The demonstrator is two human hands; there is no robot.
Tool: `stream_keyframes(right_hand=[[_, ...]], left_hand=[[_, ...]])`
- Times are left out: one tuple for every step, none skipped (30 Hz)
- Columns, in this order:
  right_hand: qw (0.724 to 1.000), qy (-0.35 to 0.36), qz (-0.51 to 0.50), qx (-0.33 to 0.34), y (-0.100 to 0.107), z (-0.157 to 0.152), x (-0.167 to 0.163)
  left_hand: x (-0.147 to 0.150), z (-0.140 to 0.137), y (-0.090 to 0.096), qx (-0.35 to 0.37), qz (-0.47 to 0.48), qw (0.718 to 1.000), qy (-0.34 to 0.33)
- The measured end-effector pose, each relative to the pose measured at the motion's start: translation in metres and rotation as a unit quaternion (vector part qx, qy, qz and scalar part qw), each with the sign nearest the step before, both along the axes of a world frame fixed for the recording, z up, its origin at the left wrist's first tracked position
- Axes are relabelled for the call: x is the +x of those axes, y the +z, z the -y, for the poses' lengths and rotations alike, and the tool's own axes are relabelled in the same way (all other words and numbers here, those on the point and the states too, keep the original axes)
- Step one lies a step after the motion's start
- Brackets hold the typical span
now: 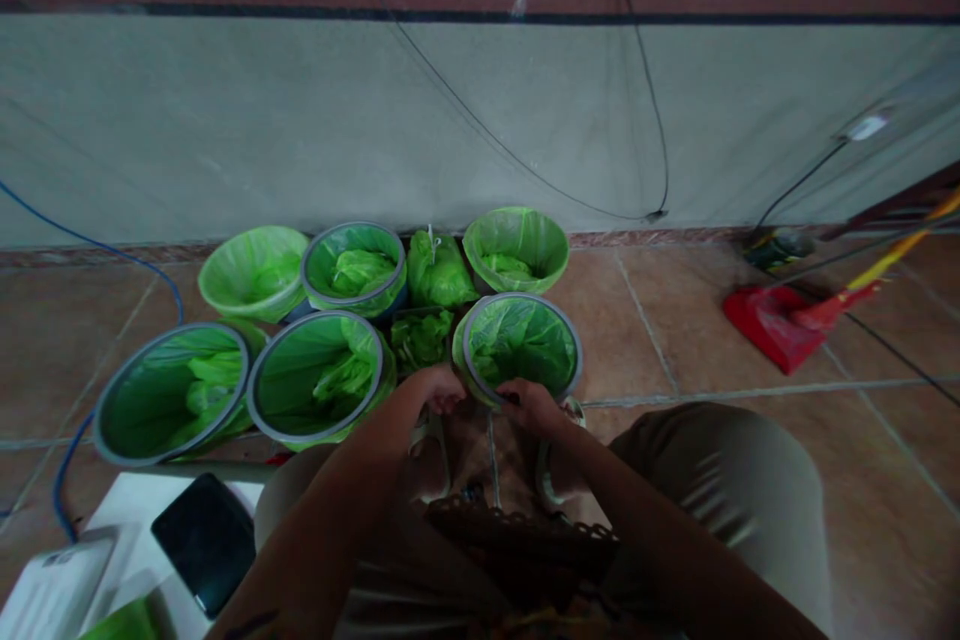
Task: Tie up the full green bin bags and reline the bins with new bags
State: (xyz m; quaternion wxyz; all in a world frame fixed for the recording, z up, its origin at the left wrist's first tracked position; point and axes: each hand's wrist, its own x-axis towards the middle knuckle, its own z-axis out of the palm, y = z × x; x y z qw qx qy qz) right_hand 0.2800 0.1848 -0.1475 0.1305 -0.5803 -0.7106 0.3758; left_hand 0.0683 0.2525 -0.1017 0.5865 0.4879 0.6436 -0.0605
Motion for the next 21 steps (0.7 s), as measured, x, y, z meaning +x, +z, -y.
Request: stream_keyframes(right_hand=[[1.000, -0.003, -0.002, 0.000, -0.001, 0.000, 0.000], [1.000, -0.005, -0.003, 0.000, -0.001, 0.001, 0.000], [1.000, -0.005, -0.005, 0.002, -0.001, 0.001, 0.000], [1.000, -0.005, -0.008, 0.005, -0.001, 0.001, -0.001], [1.000, -0.008, -0.009, 0.008, -0.001, 0.001, -0.001], [1.000, -0.012, -0.010, 0.011, -0.002, 0.002, -0.002], [1.000, -0.017, -0.012, 0.016, -0.002, 0.003, -0.003], [0.999, -0.023, -0.014, 0.020, -0.003, 0.004, -0.004], [0.999, -0.029, -0.017, 0.023, -0.003, 0.005, -0.005], [0.999, -0.033, -0.020, 0.027, -0.004, 0.006, -0.006], [0.999, -0.034, -0.023, 0.031, -0.005, 0.006, -0.008], [0.998, -0.036, -0.026, 0.037, -0.005, 0.006, -0.008], [0.998, -0.041, -0.029, 0.046, -0.005, 0.005, -0.007], [0.996, -0.052, -0.028, 0.061, -0.004, 0.002, -0.005], [0.993, -0.077, -0.021, 0.082, -0.002, -0.001, -0.002], [0.988, -0.113, -0.005, 0.106, 0.000, -0.006, 0.003], [0.978, -0.160, 0.022, 0.130, 0.003, -0.013, 0.011], [0.963, -0.215, 0.058, 0.149, 0.005, -0.019, 0.019], [0.944, -0.272, 0.102, 0.159, 0.006, -0.026, 0.028], [0.922, -0.323, 0.146, 0.158, 0.007, -0.033, 0.038], [0.902, -0.362, 0.185, 0.147, 0.006, -0.040, 0.046]], left_hand=[[-0.001, -0.006, 0.000, 0.003, -0.005, 1.000, 0.000], [-0.002, -0.013, 0.000, 0.006, -0.010, 1.000, 0.001], [-0.001, -0.019, 0.000, 0.010, -0.013, 1.000, 0.002], [0.000, -0.025, -0.001, 0.018, -0.016, 1.000, 0.005], [0.002, -0.031, -0.001, 0.031, -0.018, 0.999, 0.010], [0.004, -0.036, -0.002, 0.049, -0.022, 0.998, 0.015], [0.006, -0.040, -0.003, 0.068, -0.025, 0.997, 0.023], [0.009, -0.044, -0.004, 0.096, -0.033, 0.994, 0.027], [0.011, -0.046, -0.005, 0.133, -0.049, 0.990, 0.023], [0.014, -0.048, -0.006, 0.176, -0.072, 0.982, 0.008], [0.016, -0.050, -0.008, 0.219, -0.096, 0.971, -0.018], [0.017, -0.050, -0.010, 0.256, -0.120, 0.958, -0.051], [0.019, -0.050, -0.013, 0.283, -0.139, 0.945, -0.086], [0.021, -0.050, -0.015, 0.297, -0.154, 0.935, -0.116], [0.022, -0.049, -0.017, 0.298, -0.163, 0.931, -0.135], [0.023, -0.048, -0.019, 0.295, -0.170, 0.929, -0.144], [0.025, -0.048, -0.021, 0.291, -0.176, 0.929, -0.146], [0.026, -0.048, -0.022, 0.288, -0.182, 0.930, -0.140], [0.026, -0.048, -0.023, 0.283, -0.184, 0.932, -0.129], [0.027, -0.049, -0.024, 0.276, -0.185, 0.936, -0.116], [0.027, -0.051, -0.024, 0.266, -0.184, 0.940, -0.103]])
